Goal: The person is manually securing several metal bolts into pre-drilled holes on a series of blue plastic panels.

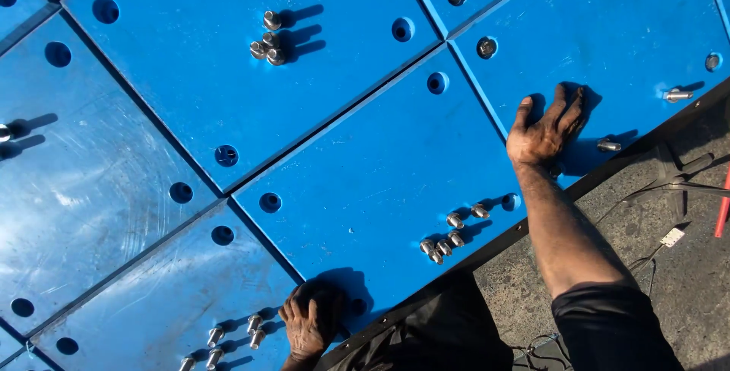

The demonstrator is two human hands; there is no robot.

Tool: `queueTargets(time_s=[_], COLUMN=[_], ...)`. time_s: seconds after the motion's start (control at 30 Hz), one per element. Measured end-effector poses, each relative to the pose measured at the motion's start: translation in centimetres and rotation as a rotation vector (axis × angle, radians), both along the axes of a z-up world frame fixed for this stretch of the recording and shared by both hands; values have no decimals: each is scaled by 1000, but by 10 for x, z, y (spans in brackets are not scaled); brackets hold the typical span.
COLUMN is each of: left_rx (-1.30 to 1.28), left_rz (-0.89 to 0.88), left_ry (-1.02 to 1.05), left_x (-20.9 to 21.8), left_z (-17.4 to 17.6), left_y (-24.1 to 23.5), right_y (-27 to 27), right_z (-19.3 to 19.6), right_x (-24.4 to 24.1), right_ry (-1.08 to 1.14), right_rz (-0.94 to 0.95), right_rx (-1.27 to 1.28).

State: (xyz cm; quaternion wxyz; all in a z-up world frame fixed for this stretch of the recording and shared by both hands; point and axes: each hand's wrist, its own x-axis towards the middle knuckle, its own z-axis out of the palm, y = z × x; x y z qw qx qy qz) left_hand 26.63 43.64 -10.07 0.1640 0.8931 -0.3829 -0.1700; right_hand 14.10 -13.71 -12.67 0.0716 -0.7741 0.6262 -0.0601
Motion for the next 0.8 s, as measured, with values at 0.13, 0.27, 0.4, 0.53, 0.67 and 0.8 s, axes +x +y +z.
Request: queueTargets(time_s=[0.13,0.27,0.4,0.53,0.67,0.8], left_rx=[15,98,67,133,117,-16], left_rz=[-6,-83,-96,-76,-132,-72], left_ry=[36,87,283,210,215,196], left_x=[35,50,47,33,44,33], left_z=[53,73,61,42,59,83], left_y=[-20,-8,-19,1,-16,-23], right_y=[13,27,9,-2,-1,14], right_z=[3,28,-7,-17,-14,41], right_x=[1,14,-9,-13,-26,-50], right_ry=[-33,-47,-19,43,80,-209], right_rz=[-12,-61,-21,17,41,316], right_rx=[30,126,32,-35,-56,255])
